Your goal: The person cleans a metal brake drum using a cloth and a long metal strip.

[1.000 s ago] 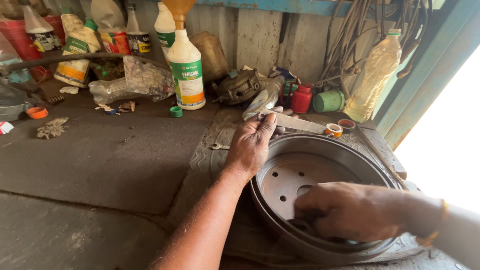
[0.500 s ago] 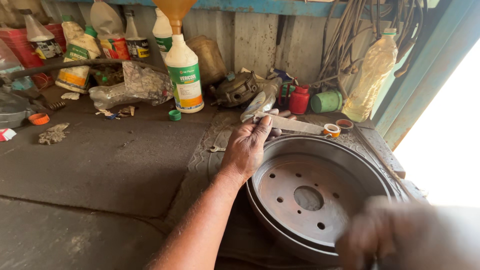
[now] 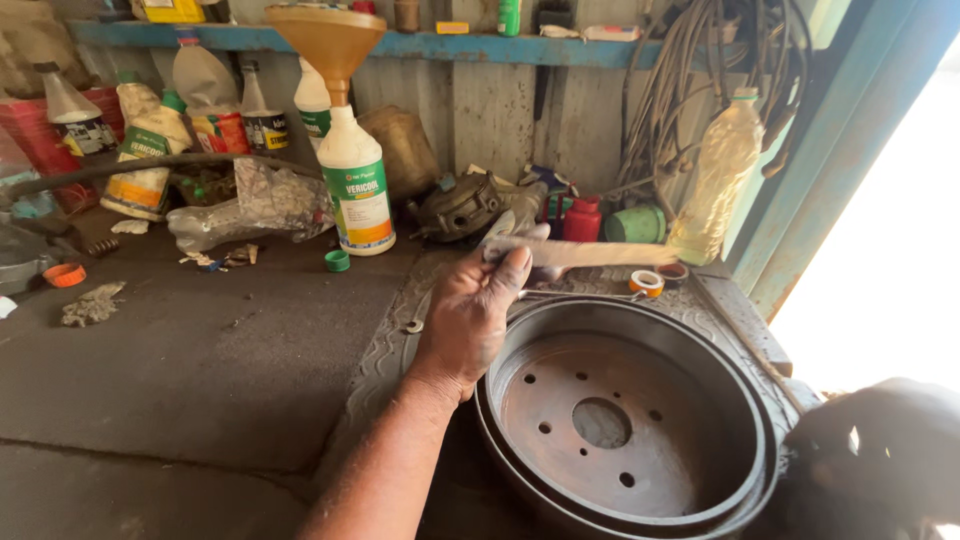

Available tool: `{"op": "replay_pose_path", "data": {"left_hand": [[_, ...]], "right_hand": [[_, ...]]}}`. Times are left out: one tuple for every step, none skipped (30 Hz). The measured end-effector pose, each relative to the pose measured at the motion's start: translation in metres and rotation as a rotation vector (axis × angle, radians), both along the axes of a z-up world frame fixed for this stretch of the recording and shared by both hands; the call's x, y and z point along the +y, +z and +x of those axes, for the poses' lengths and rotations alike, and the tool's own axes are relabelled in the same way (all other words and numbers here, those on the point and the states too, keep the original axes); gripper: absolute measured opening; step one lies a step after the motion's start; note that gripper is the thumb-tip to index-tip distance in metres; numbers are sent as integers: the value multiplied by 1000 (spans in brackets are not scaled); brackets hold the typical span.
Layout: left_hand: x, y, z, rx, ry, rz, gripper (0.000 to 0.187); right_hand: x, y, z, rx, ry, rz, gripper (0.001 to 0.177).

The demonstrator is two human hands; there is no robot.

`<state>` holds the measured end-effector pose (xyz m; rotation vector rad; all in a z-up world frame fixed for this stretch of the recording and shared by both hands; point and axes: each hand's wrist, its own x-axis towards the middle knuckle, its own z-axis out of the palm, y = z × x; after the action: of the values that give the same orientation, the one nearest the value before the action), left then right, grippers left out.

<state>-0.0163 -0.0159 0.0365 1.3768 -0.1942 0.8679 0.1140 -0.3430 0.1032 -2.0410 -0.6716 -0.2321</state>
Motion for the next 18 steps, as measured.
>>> {"op": "replay_pose_path", "data": {"left_hand": [[-2, 4, -3, 7, -24, -37, 37], [-4, 7, -7, 13, -87, -86, 36], [-7, 10, -10, 19, -148, -136, 35], [-10, 13, -11, 21, -218, -182, 35], [-15, 15, -13, 36, -270, -171, 34], [-19, 17, -14, 42, -322, -151, 33], [-22, 20, -14, 49, -375, -130, 32], [-24, 19, -14, 85, -393, -143, 31], [-25, 17, -14, 122, -410, -157, 30], [-23, 14, -14, 159, -421, -172, 30], [-20, 12, -9, 144, -343, -135, 31], [-17, 10, -5, 133, -256, -100, 32], [-14, 7, -4, 122, -169, -65, 33], [-12, 5, -3, 128, -149, -83, 35], [-11, 4, -3, 134, -130, -101, 36], [-10, 6, -2, 135, -114, -114, 38], [-9, 8, -3, 137, -99, -186, 37], [-8, 10, -3, 134, -85, -256, 35]], "right_hand": [[10, 1, -3, -113, 11, -32, 43], [17, 2, -5, -216, 21, -53, 45], [27, 5, -9, -335, 52, -81, 47], [35, 9, -13, -471, 101, -110, 49], [49, 7, -22, -606, 143, -134, 51], [65, 8, -29, -732, 200, -162, 53], [80, 8, -35, -859, 275, -194, 61], [92, 7, -41, -979, 360, -232, 69], [99, 6, -46, -869, 373, -239, 67], [107, 3, -50, -758, 393, -245, 65], [113, 1, -52, -648, 412, -251, 64], [118, -2, -52, -679, 393, -287, 64], [121, -5, -51, -710, 374, -323, 64], [121, -8, -49, -737, 351, -360, 64], [119, -9, -47, -736, 340, -367, 61], [113, -8, -45, -741, 324, -373, 58], [108, -7, -44, -745, 307, -380, 55], [106, -8, -43, -604, 240, -548, 55]]}}
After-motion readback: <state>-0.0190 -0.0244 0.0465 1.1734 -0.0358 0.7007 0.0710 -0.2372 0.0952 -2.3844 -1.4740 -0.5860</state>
